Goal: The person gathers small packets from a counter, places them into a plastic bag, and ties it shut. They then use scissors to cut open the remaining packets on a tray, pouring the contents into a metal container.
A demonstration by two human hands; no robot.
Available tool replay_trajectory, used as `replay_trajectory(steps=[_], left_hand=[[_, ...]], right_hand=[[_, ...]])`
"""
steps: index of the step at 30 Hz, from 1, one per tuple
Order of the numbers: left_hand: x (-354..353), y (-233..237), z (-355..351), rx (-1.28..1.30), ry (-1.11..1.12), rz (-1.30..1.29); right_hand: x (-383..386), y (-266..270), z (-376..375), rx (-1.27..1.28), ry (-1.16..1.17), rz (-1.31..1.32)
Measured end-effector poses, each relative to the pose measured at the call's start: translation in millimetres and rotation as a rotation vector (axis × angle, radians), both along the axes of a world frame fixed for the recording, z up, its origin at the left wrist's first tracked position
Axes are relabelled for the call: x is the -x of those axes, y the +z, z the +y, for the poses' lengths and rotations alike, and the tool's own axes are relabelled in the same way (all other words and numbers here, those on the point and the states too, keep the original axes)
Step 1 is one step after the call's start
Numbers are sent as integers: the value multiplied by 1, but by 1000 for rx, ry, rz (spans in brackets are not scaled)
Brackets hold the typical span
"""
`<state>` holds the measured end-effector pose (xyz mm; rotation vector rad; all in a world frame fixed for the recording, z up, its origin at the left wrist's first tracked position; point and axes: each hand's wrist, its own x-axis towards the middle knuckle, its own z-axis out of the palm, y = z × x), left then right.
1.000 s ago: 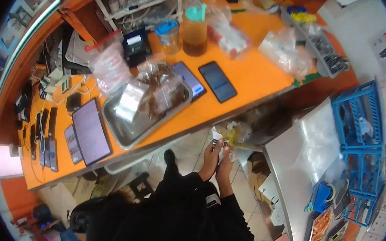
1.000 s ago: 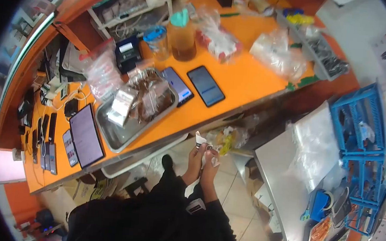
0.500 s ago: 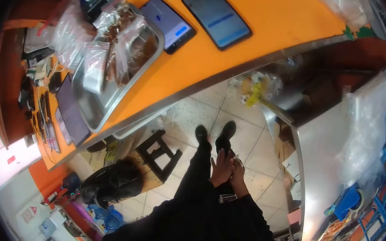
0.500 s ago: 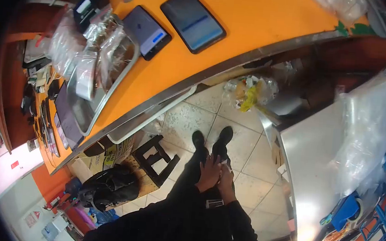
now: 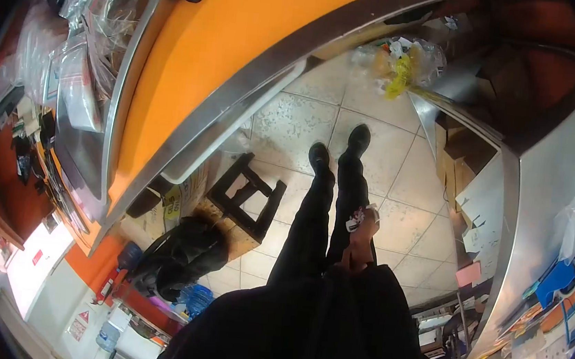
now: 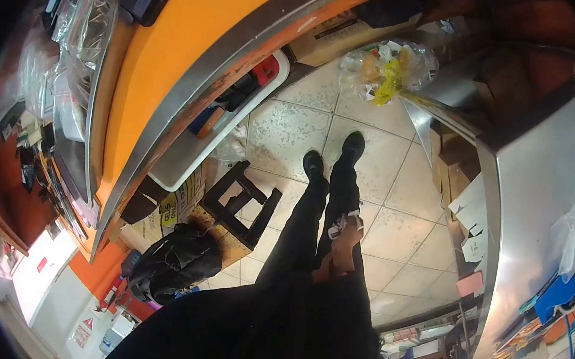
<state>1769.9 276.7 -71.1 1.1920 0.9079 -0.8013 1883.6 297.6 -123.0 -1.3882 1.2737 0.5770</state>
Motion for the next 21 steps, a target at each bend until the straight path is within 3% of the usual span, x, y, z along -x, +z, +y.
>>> replay_trajectory(steps=[4, 6, 8, 9, 11, 12, 17, 18, 19, 20, 21], left_hand=[[-35, 14, 69, -272, 34, 253], [-53, -22, 103, -531, 290, 190], [-87, -46, 126, -602, 542, -114], [-99, -61, 127, -600, 546, -125], [-125, -86, 128, -674, 353, -526], [-131, -95, 129, -676, 357, -539], [-164, -135, 135, -1170, -532, -638], [-169, -169, 136, -1183, -525, -655], [-166, -231, 135, -1018, -119, -559], [-192, -234, 150, -822, 268, -457], [-221, -237, 167, -639, 457, -136]], right_hand=[[-23, 14, 4, -65, 84, -186], [-27, 15, 6, -200, 273, -203], [-20, -13, 9, -170, 647, -257], [-18, -28, 11, -178, 737, -275], [-19, -53, 11, -297, 676, -264], [-23, -66, 10, -356, 618, -243], [-74, -98, -6, -494, 477, -242], [-90, -97, -8, -420, 549, -216], [-103, -99, -8, -343, 616, -190], [-113, -107, -6, -344, 617, -214], [-123, -116, -4, -302, 528, -260]])
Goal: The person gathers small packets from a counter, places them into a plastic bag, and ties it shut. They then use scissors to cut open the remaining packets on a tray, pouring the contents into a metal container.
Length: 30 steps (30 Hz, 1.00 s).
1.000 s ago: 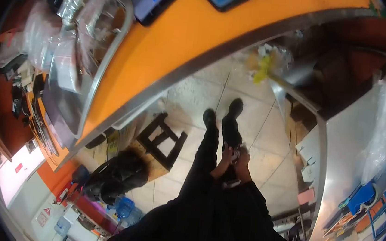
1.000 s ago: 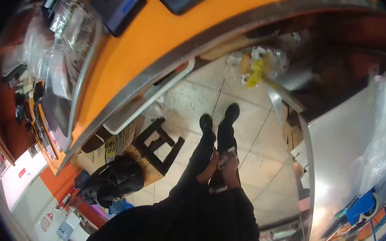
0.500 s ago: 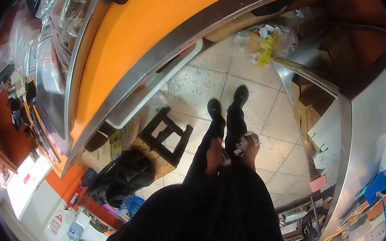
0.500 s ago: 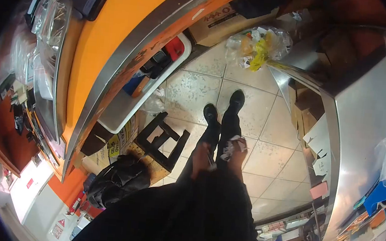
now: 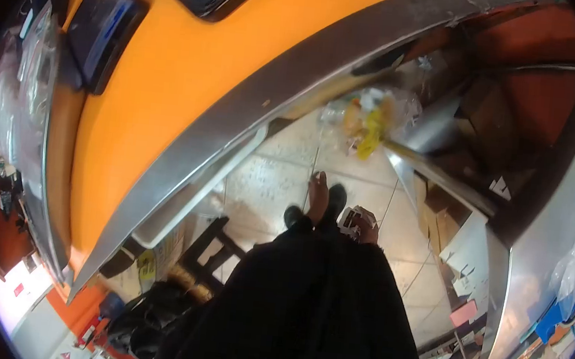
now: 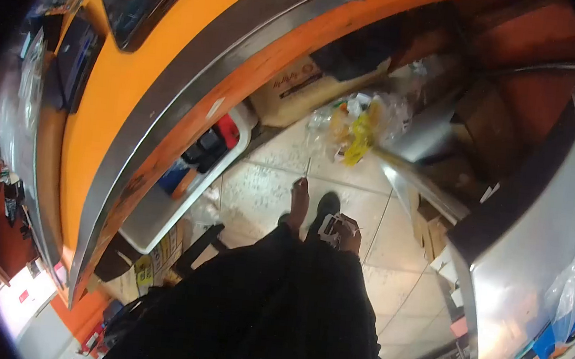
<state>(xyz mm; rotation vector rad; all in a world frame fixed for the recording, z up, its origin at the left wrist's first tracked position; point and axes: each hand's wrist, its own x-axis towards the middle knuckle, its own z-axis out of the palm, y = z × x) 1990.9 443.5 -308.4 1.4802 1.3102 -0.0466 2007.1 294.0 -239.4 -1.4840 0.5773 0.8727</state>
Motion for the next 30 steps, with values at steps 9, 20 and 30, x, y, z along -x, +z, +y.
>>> replay_trajectory(steps=[9, 20, 30], left_hand=[[-87, -98, 46, 75, -155, -68], [-73, -145, 29, -139, -174, -346], [-44, -62, 45, 439, 50, -741]], right_hand=[[-92, -67, 58, 169, -133, -420], [-131, -91, 115, 346, -131, -662], [-101, -129, 139, 842, 371, -1036]])
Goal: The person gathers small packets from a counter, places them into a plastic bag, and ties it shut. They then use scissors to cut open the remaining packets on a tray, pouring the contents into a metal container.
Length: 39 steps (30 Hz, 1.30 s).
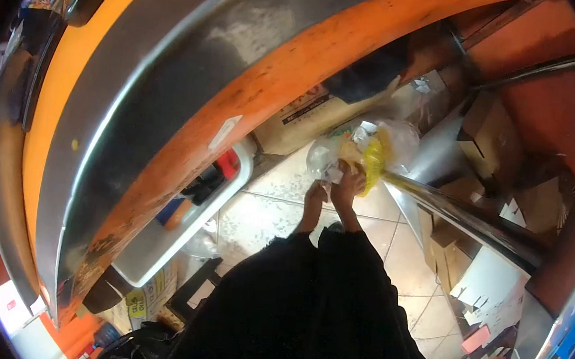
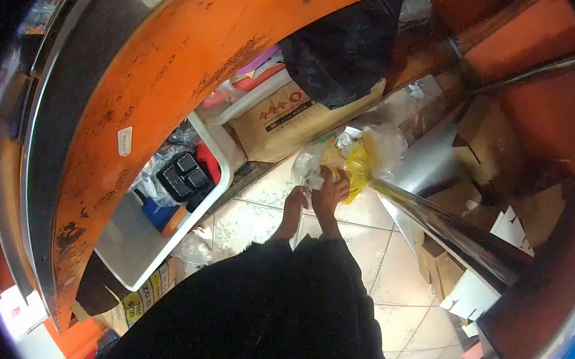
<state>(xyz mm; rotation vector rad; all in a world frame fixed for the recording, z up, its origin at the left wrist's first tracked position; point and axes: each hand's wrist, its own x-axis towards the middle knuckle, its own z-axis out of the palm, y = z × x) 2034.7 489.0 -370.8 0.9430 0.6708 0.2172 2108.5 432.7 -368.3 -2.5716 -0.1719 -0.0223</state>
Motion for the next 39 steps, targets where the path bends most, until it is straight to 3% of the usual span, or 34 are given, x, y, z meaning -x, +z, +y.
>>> replay_trajectory(steps=[3, 7, 8, 9, 12, 13, 15, 19, 22, 23, 25, 27, 29, 33, 35, 37, 38, 39], left_hand=[[26, 17, -10, 77, 92, 69], [58, 38, -10, 101, 206, 194], [63, 43, -8, 104, 227, 217], [68, 47, -5, 107, 250, 236], [72, 60, -1, 114, 310, 272], [71, 65, -1, 109, 330, 279], [68, 70, 0, 144, 336, 303], [81, 45, -4, 121, 288, 254], [81, 43, -8, 189, 356, 268], [80, 49, -8, 259, 414, 271], [81, 51, -8, 277, 408, 318], [84, 45, -8, 296, 404, 357], [91, 23, -10, 106, 264, 291], [57, 61, -15, -7, 286, 314], [48, 69, -13, -145, 244, 173], [43, 68, -10, -70, 183, 166], [36, 76, -9, -1, 188, 166], [33, 78, -9, 71, 193, 167]], right_hand=[[21, -33, -1, 469, 441, -115], [63, -67, -2, 613, 704, -173], [71, -46, 2, 568, 738, 16], [75, -25, -1, 568, 740, 20], [67, 48, -11, 43, 864, 64], [60, 51, -18, 44, 868, 69], [35, 48, -35, -43, 928, 524], [-34, 66, -25, 105, 314, -173], [-56, 6, -37, 238, 357, 24], [-57, 2, -44, 237, 358, 29], [-57, 4, -54, 3, 555, 90], [-39, 8, -55, 63, 679, -41], [-13, 19, -47, 81, 772, -82], [33, 19, -29, 160, 966, -20], [46, 22, -27, 80, 978, 9], [49, 19, -22, -120, 911, 203], [40, 41, -21, -139, 843, 547], [38, 40, -26, -136, 842, 549]])
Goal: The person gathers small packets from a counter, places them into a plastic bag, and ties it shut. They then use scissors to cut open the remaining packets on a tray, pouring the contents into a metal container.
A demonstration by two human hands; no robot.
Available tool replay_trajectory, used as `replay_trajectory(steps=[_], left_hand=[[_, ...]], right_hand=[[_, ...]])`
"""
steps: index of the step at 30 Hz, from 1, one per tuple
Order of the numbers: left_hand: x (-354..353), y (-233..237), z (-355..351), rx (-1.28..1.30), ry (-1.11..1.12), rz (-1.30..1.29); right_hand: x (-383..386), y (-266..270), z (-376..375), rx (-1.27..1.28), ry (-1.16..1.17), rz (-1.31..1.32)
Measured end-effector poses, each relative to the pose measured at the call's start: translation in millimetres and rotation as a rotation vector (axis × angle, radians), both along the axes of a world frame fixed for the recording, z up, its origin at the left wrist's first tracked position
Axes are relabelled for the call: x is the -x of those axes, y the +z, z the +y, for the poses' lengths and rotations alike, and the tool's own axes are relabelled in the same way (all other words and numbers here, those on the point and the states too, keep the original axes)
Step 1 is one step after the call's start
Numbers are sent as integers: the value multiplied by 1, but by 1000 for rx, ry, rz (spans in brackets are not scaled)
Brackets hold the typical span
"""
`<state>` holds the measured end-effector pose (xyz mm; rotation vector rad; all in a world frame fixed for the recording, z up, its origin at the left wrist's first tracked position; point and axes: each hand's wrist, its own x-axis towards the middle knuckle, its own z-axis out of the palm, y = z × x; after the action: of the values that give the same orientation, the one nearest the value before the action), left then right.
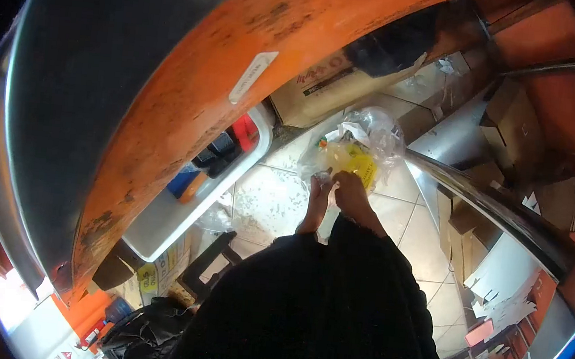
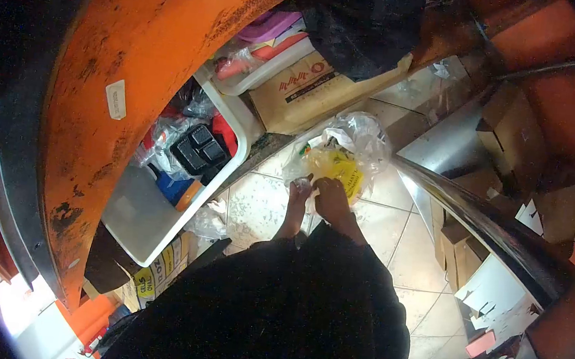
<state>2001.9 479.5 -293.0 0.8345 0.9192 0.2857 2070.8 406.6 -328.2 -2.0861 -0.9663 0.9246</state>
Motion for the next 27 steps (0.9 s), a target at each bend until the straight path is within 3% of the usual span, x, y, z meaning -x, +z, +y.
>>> replay_trajectory(steps=[2, 4, 6, 10, 11, 12, 16, 18, 20, 24, 27], left_hand=[[-2, -18, 0, -50, -69, 47], [-2, -39, -3, -134, -120, 41], [-1, -61, -2, -71, -113, 44], [4, -75, -1, -13, -183, 123], [8, -75, -1, -71, -188, 92], [9, -61, 1, -133, -191, 60], [39, 10, 11, -303, -261, 69], [58, 69, 15, -828, -424, 149], [82, 129, 16, -1144, -602, 334], [104, 265, 25, -1429, -551, 148], [113, 363, 24, -1485, -606, 74]], right_hand=[[-13, 0, -16, -67, -127, -313], [-35, 2, -18, 175, -370, -583], [-62, 7, -25, 252, -353, -851], [-82, -17, -44, 272, -221, -607], [-80, -5, -38, 71, -284, -528], [-78, 13, -30, -133, -342, -444], [-39, 85, -26, -293, -282, -435], [-23, 131, -29, -348, -249, -386], [-8, 186, -32, -446, -240, -331], [32, 323, -39, -474, -171, -329], [59, 414, -43, -627, -224, -320]])
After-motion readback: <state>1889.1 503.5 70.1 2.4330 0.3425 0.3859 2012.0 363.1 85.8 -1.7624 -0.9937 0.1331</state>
